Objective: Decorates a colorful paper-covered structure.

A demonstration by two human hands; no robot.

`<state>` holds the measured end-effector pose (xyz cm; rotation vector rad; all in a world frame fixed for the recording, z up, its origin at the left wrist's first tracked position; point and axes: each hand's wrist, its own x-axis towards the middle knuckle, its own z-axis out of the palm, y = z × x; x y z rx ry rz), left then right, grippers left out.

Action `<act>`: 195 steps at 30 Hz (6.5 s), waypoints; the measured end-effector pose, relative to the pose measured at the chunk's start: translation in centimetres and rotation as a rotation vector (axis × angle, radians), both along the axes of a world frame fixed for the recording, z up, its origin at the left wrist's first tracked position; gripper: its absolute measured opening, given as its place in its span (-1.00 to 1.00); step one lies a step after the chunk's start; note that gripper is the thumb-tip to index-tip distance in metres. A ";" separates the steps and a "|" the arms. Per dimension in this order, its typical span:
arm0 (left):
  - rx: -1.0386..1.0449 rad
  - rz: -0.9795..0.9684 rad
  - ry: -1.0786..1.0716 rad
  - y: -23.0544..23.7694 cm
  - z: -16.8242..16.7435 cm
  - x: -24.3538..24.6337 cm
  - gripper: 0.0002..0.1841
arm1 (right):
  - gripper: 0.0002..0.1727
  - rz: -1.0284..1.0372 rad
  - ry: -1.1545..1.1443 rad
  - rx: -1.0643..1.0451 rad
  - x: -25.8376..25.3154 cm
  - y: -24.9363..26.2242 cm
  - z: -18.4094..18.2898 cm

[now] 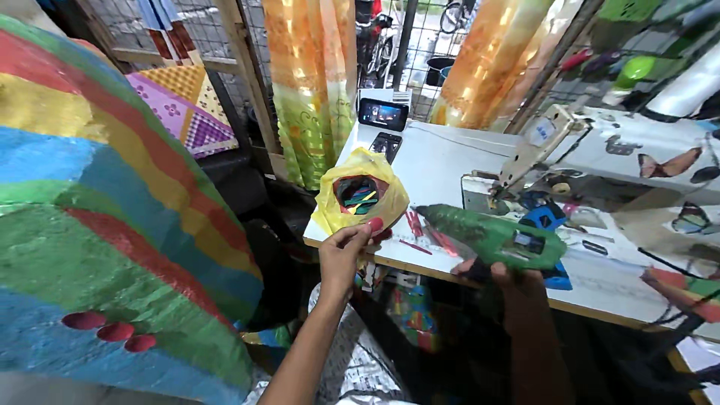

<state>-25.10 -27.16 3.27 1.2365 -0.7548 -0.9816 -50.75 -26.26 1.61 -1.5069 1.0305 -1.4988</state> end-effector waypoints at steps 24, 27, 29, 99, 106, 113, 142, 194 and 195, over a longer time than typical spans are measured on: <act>-0.014 -0.030 0.052 0.7 0.3 -0.2 -0.89 | -0.44 0.089 0.203 -0.001 1.8 0.6 -0.2; -0.004 -0.039 0.069 0.7 0.4 -0.2 -0.90 | -0.45 0.065 0.217 0.017 1.7 0.8 0.0; 0.010 -0.067 0.101 0.8 0.5 -0.1 -0.90 | -0.42 -0.017 0.334 0.005 1.4 1.0 0.2; 0.050 0.694 -0.528 21.1 -4.5 22.3 -0.18 | -0.68 0.544 -0.121 0.117 37.1 10.6 -6.9; 0.013 0.739 -0.561 19.8 -4.6 21.9 -0.05 | -0.41 0.561 -0.228 0.235 37.4 10.1 -6.0; 0.020 0.714 -0.465 19.5 -3.8 21.7 -0.19 | -0.47 0.706 0.033 0.278 37.4 8.1 -4.2; 0.065 0.535 -0.356 20.3 -3.4 23.1 -0.33 | -0.73 0.841 0.041 0.352 36.8 6.9 -3.8; 0.041 0.601 -0.435 20.3 -3.8 22.8 0.00 | -0.75 1.008 0.083 0.425 36.3 6.0 -2.4; 0.036 0.599 -0.440 20.2 -3.8 22.9 -0.06 | -0.79 1.002 0.082 0.417 36.3 5.9 -2.4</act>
